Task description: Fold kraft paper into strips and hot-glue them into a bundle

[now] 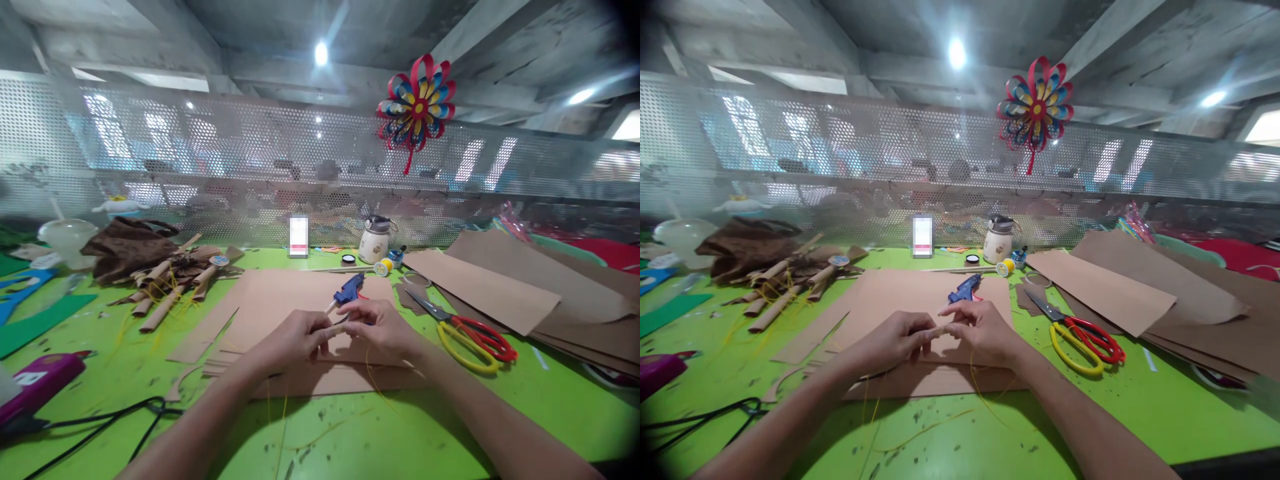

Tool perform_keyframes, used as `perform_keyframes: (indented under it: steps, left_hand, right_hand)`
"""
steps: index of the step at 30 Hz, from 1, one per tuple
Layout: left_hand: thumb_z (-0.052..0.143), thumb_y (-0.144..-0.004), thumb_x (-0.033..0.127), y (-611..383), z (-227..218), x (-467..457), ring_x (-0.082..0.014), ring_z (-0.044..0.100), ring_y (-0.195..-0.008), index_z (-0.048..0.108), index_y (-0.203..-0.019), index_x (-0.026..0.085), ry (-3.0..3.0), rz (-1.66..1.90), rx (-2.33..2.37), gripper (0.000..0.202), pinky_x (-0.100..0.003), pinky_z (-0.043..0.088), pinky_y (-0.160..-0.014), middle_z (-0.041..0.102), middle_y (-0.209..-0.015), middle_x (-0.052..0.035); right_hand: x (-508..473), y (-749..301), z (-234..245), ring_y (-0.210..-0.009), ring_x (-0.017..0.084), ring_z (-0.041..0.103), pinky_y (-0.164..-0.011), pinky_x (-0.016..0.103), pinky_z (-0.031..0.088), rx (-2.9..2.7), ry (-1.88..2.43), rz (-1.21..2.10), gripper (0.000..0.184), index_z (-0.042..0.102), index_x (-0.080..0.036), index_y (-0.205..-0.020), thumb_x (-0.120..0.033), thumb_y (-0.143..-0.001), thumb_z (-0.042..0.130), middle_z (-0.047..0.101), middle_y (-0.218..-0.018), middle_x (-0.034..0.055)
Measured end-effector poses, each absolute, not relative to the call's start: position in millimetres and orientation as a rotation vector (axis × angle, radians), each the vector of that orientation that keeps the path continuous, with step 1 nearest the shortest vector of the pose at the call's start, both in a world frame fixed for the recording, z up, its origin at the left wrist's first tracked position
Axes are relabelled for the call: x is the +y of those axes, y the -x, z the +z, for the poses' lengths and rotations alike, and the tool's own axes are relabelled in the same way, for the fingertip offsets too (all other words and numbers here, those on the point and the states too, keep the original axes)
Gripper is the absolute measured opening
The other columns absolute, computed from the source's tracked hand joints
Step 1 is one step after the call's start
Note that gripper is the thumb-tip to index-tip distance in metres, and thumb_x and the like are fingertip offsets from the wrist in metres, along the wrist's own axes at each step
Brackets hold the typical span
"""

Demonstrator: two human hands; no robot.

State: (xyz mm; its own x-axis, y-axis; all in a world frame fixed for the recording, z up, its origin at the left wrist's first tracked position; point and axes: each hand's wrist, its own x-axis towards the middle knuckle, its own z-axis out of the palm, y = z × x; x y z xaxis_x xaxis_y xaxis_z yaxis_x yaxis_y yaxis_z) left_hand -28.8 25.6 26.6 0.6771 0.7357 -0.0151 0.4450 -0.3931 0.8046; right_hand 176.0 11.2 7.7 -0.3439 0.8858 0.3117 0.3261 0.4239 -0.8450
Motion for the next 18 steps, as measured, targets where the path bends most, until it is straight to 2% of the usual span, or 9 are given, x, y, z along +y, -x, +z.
perform_keyframes:
  steps: [7, 15, 18]
  left_hand:
    - [0.04, -0.085, 0.053, 32.1, 22.5, 29.0, -0.0153, 0.055, -0.064, 0.062, -0.083, 0.014, -2.152, 0.45, 1.008, 0.045, -0.024, 0.038, -0.057, 0.064, -0.072, -0.005]
    - [0.04, -0.088, 0.043, 31.1, 27.5, 28.5, -0.0123, 0.048, -0.057, 0.062, -0.079, 0.015, -2.314, 0.459, 1.075, 0.036, -0.023, 0.03, -0.053, 0.059, -0.064, -0.0013]
    - [0.042, -0.087, 0.041, 29.7, 27.7, 27.8, -0.0113, 0.047, -0.058, 0.062, -0.077, 0.015, -2.315, 0.473, 1.046, 0.035, -0.022, 0.031, -0.054, 0.058, -0.063, -0.0007]
  right_hand:
    - [15.3, -181.3, 5.5, -0.066, 0.014, 0.058, -0.06, 0.024, 0.045, -1.879, 1.074, 0.908, 0.025, 0.067, -0.016, -0.099, -0.029, -0.078, 0.062, 0.064, -0.073, 0.0028]
    - [16.7, -192.5, 14.4, -0.063, 0.013, 0.057, -0.056, 0.023, 0.044, -1.895, 1.12, 1.032, 0.033, 0.064, -0.014, -0.104, -0.035, -0.078, 0.062, 0.062, -0.069, 0.0022]
    - [13.2, -192.0, 20.5, -0.063, 0.012, 0.056, -0.055, 0.022, 0.042, -1.986, 1.192, 0.962, 0.03, 0.067, -0.015, -0.096, -0.038, -0.078, 0.062, 0.063, -0.072, 0.0028]
